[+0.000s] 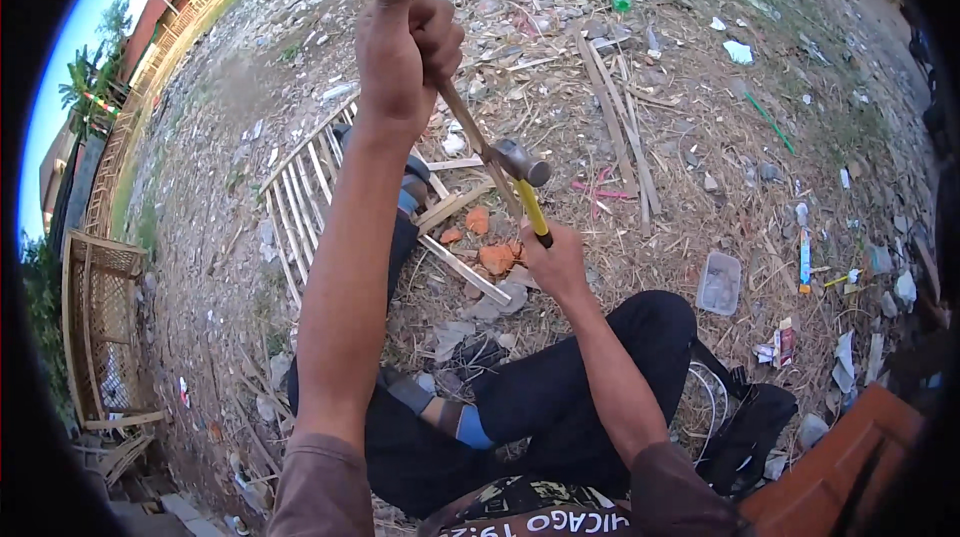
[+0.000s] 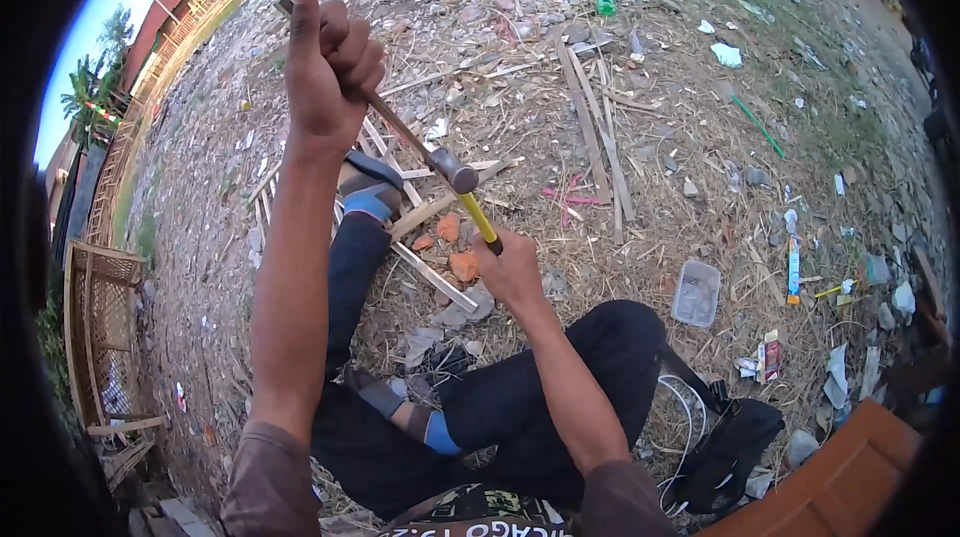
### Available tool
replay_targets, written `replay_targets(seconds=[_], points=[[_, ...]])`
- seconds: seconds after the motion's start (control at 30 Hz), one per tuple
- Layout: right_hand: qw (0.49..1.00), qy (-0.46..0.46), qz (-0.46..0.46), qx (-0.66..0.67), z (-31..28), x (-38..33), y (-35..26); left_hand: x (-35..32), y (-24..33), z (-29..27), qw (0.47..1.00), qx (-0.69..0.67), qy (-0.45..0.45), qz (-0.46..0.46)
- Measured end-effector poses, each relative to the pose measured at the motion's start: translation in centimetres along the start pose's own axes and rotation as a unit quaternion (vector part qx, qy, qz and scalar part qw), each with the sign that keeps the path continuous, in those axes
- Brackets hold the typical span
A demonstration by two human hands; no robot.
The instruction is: The person uses a hammer to nail a thin wooden strip into a larger wooden frame, then picks up a small nail from the ground to continue the assembly.
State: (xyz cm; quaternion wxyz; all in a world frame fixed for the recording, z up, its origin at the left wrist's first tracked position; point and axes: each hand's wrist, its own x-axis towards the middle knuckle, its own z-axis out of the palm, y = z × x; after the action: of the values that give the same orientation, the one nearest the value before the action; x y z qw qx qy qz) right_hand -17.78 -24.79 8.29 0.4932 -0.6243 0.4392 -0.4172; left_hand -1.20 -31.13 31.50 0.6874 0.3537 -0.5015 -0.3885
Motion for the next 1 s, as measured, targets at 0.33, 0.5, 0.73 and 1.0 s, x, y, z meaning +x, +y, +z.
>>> replay_targets(seconds=[0.33, 0.5, 0.73, 1.0], points=[[1.000, 0.010, 0.000, -0.012, 0.2, -0.1, 0.2, 0.0, 0.0, -0.8, 1.000, -0.001, -0.014, 0.010], [1.000, 0.022, 0.008, -0.009, 0.6, -0.7, 1.9, 0.1, -0.1, -0.5, 1.000, 0.001, -0.015, 0.007], [1.000, 0.025, -0.007, 0.003, 0.2, 0.8, 0.1, 0.0, -0.1, -0.5, 0.999, -0.033, -0.010, -0.007], [0.999, 0.017, 0.008, -0.026, 0.3, 0.3, 0.8, 0.7, -2.4, -4.0, 0.983, -0.181, 0.000, -0.029]])
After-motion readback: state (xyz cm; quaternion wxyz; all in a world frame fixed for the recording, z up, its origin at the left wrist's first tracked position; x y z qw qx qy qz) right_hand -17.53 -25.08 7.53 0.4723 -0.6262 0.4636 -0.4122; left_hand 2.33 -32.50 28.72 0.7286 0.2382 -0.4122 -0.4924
